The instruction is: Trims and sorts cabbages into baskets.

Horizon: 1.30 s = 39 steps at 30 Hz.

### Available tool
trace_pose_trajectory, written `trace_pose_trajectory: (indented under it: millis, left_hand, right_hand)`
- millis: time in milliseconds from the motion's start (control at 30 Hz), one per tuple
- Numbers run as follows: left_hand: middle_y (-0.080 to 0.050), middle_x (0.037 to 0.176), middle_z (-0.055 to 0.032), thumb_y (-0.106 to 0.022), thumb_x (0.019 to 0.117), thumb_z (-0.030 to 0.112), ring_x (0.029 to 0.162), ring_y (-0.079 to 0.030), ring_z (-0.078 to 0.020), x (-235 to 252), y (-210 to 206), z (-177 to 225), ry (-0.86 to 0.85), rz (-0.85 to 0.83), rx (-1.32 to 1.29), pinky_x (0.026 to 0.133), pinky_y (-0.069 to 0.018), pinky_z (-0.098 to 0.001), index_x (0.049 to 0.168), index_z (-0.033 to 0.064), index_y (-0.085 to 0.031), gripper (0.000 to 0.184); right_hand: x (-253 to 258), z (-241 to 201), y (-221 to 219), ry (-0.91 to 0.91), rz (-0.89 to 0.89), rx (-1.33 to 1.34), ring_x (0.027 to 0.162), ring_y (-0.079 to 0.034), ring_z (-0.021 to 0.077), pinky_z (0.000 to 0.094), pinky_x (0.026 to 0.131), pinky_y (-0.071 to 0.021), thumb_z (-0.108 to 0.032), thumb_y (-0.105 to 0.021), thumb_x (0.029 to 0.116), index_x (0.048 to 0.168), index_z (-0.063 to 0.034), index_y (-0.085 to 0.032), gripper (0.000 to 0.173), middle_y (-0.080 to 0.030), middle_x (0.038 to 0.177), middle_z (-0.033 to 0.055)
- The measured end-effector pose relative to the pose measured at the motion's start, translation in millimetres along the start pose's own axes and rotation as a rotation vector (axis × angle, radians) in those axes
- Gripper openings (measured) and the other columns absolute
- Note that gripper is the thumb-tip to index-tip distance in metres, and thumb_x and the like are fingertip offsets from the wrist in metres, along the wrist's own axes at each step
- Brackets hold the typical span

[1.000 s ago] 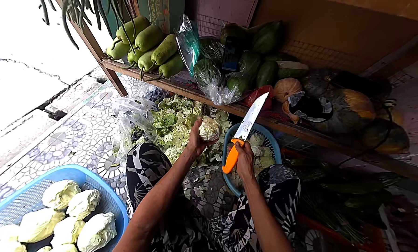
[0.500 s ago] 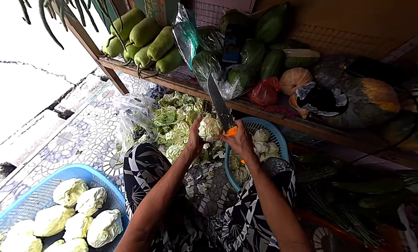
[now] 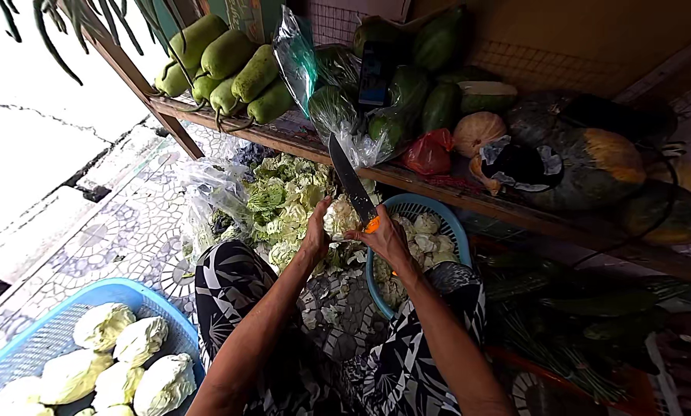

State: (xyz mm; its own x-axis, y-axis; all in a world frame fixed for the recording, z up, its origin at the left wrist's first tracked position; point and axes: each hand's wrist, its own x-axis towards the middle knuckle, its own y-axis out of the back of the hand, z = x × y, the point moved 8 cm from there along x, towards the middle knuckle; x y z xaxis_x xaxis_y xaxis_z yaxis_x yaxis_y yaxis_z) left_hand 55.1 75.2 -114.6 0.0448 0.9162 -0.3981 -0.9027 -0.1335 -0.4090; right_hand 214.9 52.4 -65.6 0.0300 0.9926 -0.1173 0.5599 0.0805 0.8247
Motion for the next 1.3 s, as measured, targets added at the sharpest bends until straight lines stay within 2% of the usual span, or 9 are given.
trace_pose_trajectory:
  millis: [300,500,600,667,833,1000,1100,1233,1300]
  left_hand:
    - [-0.065,0.105,-0.0099,-0.035,0.1094,0.047,0.088,-0.065,-0.0201,-3,5,-1,0.004,0.022,0.042,0.073,-0.0561,-0.0393,0.131,0.0123,-0.056,0.046]
    - [-0.063,0.119,-0.0110,-0.033,0.1091,0.048,0.100,-0.063,-0.0220,-2,9,-2,-0.005,0.033,0.048,0.083,-0.0542,-0.0433,0.139,0.0145,-0.052,0.049]
    - [-0.064,0.117,-0.0106,-0.035,0.1079,0.051,0.099,-0.064,-0.0215,-2,11,-1,-0.016,0.053,0.064,0.081,-0.0551,-0.0432,0.137,0.0142,-0.054,0.050]
    - [-0.061,0.125,-0.0120,-0.032,0.1086,0.050,0.105,-0.061,-0.0226,-1,10,1,-0.057,0.036,0.114,0.085,-0.0535,-0.0448,0.142,0.0143,-0.051,0.052]
    - [-0.054,0.139,-0.0122,-0.034,0.1068,0.053,0.120,-0.055,-0.0242,0,13,-2,-0.129,0.056,0.187,0.095,-0.0486,-0.0491,0.143,0.0157,-0.049,0.054]
    - [-0.056,0.135,-0.0111,-0.036,0.1060,0.053,0.114,-0.058,-0.0234,0,17,-2,-0.125,0.074,0.156,0.090,-0.0509,-0.0480,0.141,0.0173,-0.050,0.052]
    - [-0.062,0.122,-0.0089,-0.039,0.1058,0.053,0.103,-0.061,-0.0197,3,19,-2,-0.128,0.115,0.117,0.084,-0.0533,-0.0435,0.135,0.0170,-0.054,0.049]
    - [-0.055,0.139,-0.0123,-0.034,0.1070,0.052,0.119,-0.056,-0.0251,4,21,-3,-0.133,0.127,0.096,0.094,-0.0490,-0.0504,0.145,0.0162,-0.049,0.054]
    - [-0.056,0.135,-0.0123,-0.035,0.1061,0.054,0.115,-0.058,-0.0253,5,22,-5,-0.132,0.147,0.091,0.091,-0.0507,-0.0504,0.143,0.0170,-0.051,0.054]
  right_hand:
    - [3,6,-18,0.007,-0.049,0.060,0.094,-0.067,0.0401,0.0572,0.086,-0.0510,-0.065,-0.076,0.0809,0.130,0.0048,-0.054,0.088,-0.068,0.095,0.0245]
    - [2,7,-25,0.012,-0.023,0.113,0.088,-0.067,0.0396,0.0567,0.081,-0.0513,-0.060,-0.072,0.0879,0.123,0.0057,-0.059,0.076,-0.067,0.090,0.0242]
    - [1,5,-24,-0.006,-0.021,0.082,0.091,-0.067,0.0411,0.0579,0.082,-0.0514,-0.062,-0.074,0.0848,0.128,0.0055,-0.056,0.082,-0.068,0.092,0.0249]
    - [2,2,-21,-0.029,-0.015,0.047,0.094,-0.068,0.0422,0.0589,0.084,-0.0519,-0.064,-0.079,0.0790,0.133,0.0060,-0.052,0.092,-0.069,0.095,0.0257]
    - [4,-2,-20,-0.020,0.034,0.054,0.088,-0.068,0.0413,0.0583,0.079,-0.0523,-0.066,-0.081,0.0743,0.128,0.0054,-0.054,0.094,-0.068,0.089,0.0237]
    - [6,-1,-29,0.008,0.058,0.110,0.083,-0.067,0.0401,0.0575,0.075,-0.0521,-0.066,-0.078,0.0780,0.122,0.0054,-0.056,0.086,-0.066,0.085,0.0227]
    - [5,-4,-33,0.019,0.075,0.078,0.081,-0.068,0.0398,0.0570,0.073,-0.0522,-0.068,-0.073,0.0814,0.118,0.0049,-0.058,0.083,-0.066,0.082,0.0217]
    - [0,-10,-36,0.044,0.156,0.033,0.077,-0.069,0.0408,0.0571,0.068,-0.0521,-0.071,-0.066,0.0850,0.114,0.0045,-0.061,0.081,-0.066,0.077,0.0211]
    - [0,-10,-36,0.041,0.171,0.024,0.077,-0.069,0.0412,0.0577,0.069,-0.0522,-0.071,-0.066,0.0854,0.116,0.0051,-0.060,0.082,-0.067,0.079,0.0218]
